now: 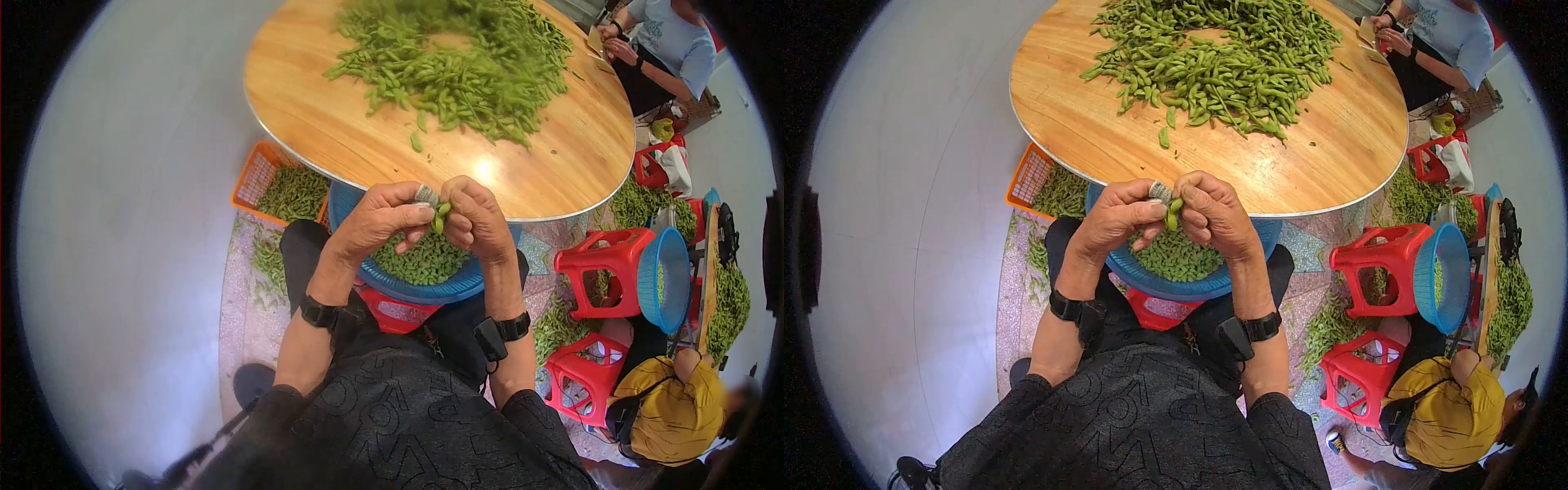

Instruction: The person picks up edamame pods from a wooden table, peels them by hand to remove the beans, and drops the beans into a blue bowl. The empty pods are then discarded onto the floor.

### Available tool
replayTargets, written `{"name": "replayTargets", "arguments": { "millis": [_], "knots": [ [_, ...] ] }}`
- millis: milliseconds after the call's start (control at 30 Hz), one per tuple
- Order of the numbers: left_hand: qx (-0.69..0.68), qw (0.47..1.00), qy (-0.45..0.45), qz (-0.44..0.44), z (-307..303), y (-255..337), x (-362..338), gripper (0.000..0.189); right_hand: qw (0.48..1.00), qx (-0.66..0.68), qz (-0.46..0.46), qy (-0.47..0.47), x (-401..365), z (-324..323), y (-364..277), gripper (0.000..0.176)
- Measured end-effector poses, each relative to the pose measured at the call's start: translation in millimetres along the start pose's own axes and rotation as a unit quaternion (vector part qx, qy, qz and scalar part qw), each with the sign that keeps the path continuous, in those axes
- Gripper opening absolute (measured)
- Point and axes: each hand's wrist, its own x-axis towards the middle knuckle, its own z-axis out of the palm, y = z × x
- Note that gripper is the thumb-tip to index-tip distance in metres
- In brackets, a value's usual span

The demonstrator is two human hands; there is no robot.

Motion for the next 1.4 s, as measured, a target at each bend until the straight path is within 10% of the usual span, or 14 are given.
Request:
{"name": "replayTargets", "arguments": {
  "millis": [967, 1400],
  "knots": [
    [0.216, 0.956, 0.182, 0.079, 7.6, 4.8, 1.8, 0.013, 0.896, -0.402, -0.060, 0.176, 20.5, 33.1, -1.3, 0.024],
    [0.329, 0.895, 0.276, 0.117, -19.1, 4.9, -27.1, 0.012, 0.877, -0.466, -0.064, 0.098, 1.6, 12.5, 4.3, 0.026]
  ]
}}
